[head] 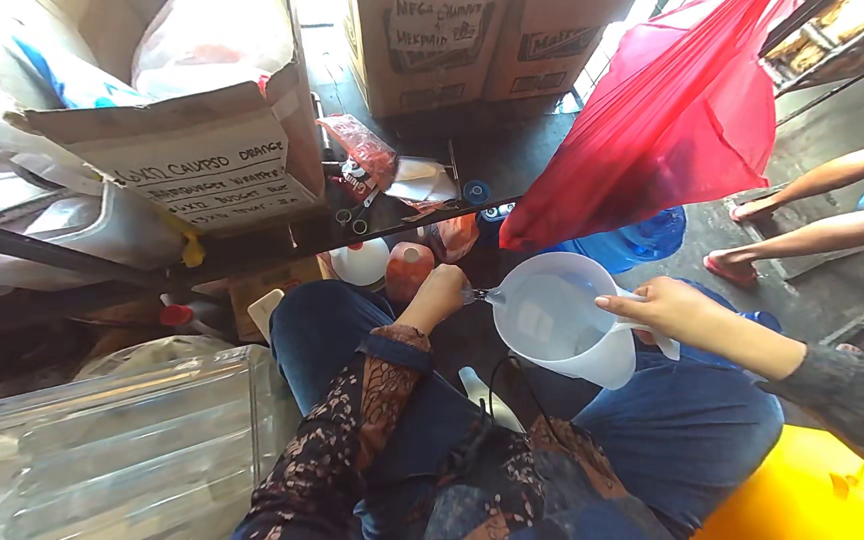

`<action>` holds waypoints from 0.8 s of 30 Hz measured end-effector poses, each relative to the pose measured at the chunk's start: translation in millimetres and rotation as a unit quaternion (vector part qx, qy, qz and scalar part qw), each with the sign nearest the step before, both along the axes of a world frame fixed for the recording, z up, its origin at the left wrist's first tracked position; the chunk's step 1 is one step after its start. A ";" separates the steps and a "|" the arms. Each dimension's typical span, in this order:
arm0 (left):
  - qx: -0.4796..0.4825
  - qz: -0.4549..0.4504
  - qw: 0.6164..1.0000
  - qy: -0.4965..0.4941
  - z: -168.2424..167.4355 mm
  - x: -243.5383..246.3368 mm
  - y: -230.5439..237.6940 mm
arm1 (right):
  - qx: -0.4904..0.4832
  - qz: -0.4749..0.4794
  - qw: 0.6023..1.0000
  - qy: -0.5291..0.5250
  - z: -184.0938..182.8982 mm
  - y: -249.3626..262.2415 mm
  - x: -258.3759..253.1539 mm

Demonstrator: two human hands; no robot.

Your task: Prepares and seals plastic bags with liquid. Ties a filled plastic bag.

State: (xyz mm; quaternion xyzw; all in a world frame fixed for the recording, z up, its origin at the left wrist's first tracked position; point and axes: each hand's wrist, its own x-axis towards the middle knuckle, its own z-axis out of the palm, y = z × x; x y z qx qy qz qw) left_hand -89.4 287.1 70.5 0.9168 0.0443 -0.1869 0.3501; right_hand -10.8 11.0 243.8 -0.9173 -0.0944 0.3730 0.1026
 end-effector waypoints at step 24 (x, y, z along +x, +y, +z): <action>-0.003 0.001 1.000 -0.004 1.8 -0.1 0.7 | 0.003 -0.008 1.000 0.001 9.9 4.4 -2.0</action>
